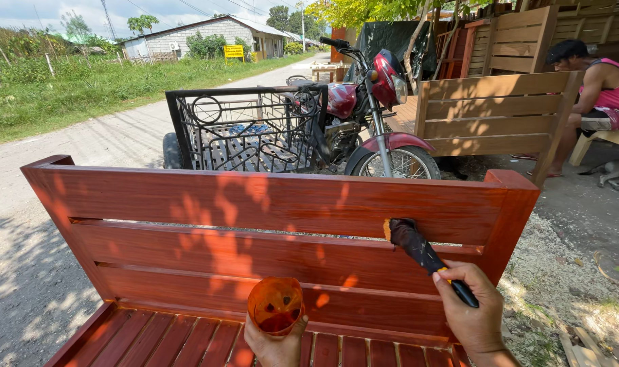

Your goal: The person pours reddish-brown wood stain from a bottle into a small container, then uses a brush to apply the stain to the slats of a wooden bench. The person repeatedly dips the brush into the container and paints the bench surface.

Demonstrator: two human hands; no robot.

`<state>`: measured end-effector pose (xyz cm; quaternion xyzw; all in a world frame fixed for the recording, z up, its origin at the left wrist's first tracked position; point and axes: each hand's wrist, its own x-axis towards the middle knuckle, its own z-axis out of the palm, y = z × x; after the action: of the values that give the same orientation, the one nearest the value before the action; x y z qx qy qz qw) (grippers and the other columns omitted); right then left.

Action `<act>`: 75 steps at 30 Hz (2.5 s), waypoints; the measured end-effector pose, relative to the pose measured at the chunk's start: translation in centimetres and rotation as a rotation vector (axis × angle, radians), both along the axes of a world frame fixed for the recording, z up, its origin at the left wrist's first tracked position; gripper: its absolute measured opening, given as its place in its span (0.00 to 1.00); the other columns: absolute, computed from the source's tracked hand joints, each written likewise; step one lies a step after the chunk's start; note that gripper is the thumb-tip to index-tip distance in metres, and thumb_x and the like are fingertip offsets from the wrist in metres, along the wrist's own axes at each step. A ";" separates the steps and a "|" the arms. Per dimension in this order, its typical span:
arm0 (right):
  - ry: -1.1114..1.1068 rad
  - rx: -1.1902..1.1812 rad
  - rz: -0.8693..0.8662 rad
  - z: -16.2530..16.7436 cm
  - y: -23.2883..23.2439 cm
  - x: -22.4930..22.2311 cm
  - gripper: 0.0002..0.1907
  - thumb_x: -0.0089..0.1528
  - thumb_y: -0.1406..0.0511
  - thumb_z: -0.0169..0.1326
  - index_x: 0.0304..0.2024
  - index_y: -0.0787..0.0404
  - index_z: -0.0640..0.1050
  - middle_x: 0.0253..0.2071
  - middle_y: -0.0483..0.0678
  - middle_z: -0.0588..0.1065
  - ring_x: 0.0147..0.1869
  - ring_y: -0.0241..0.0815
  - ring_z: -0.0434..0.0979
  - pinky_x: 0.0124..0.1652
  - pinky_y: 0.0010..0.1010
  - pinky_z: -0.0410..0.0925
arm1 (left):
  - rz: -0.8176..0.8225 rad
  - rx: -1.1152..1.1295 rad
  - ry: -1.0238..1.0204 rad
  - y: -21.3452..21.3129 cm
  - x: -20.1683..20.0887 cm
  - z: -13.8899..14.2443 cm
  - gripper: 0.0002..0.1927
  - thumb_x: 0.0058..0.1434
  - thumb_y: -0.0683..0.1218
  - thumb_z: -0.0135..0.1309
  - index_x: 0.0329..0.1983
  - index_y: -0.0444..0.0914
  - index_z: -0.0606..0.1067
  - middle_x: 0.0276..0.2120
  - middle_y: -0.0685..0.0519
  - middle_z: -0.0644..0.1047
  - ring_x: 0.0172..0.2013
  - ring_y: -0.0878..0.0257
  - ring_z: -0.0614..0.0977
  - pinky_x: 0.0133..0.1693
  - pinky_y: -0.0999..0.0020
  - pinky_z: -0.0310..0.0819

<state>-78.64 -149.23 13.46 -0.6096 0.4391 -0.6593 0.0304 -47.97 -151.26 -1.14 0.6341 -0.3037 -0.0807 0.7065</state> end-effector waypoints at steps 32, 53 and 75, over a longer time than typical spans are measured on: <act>0.011 -0.109 0.295 -1.6 2.3 11.5 0.09 0.55 0.75 0.63 0.33 0.61 0.75 0.41 0.49 0.79 0.42 0.37 0.81 0.42 0.25 0.73 | 0.039 -0.242 -0.017 0.5 2.8 -1.1 0.55 0.26 0.39 0.79 0.63 0.30 0.66 0.53 0.40 0.75 0.51 0.51 0.81 0.49 0.57 0.82; -0.147 0.067 0.079 -6.3 3.4 10.9 0.08 0.55 0.74 0.63 0.30 0.60 0.76 0.39 0.46 0.79 0.41 0.34 0.82 0.43 0.23 0.73 | -0.025 -0.018 0.157 -0.1 3.4 -1.9 0.64 0.29 0.38 0.79 0.70 0.33 0.56 0.59 0.38 0.59 0.57 0.48 0.73 0.54 0.56 0.80; -0.050 0.117 -0.180 -9.1 -0.1 -3.1 0.06 0.59 0.72 0.65 0.36 0.62 0.80 0.42 0.49 0.81 0.43 0.33 0.80 0.45 0.24 0.72 | -0.027 -0.086 0.134 0.5 2.1 -1.3 0.59 0.27 0.44 0.79 0.66 0.36 0.63 0.59 0.43 0.68 0.57 0.49 0.75 0.57 0.54 0.76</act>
<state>-81.70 -149.37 4.31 -0.5482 0.5288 -0.6477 0.0174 -45.88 -150.73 -2.46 0.5922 -0.2672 -0.1192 0.7508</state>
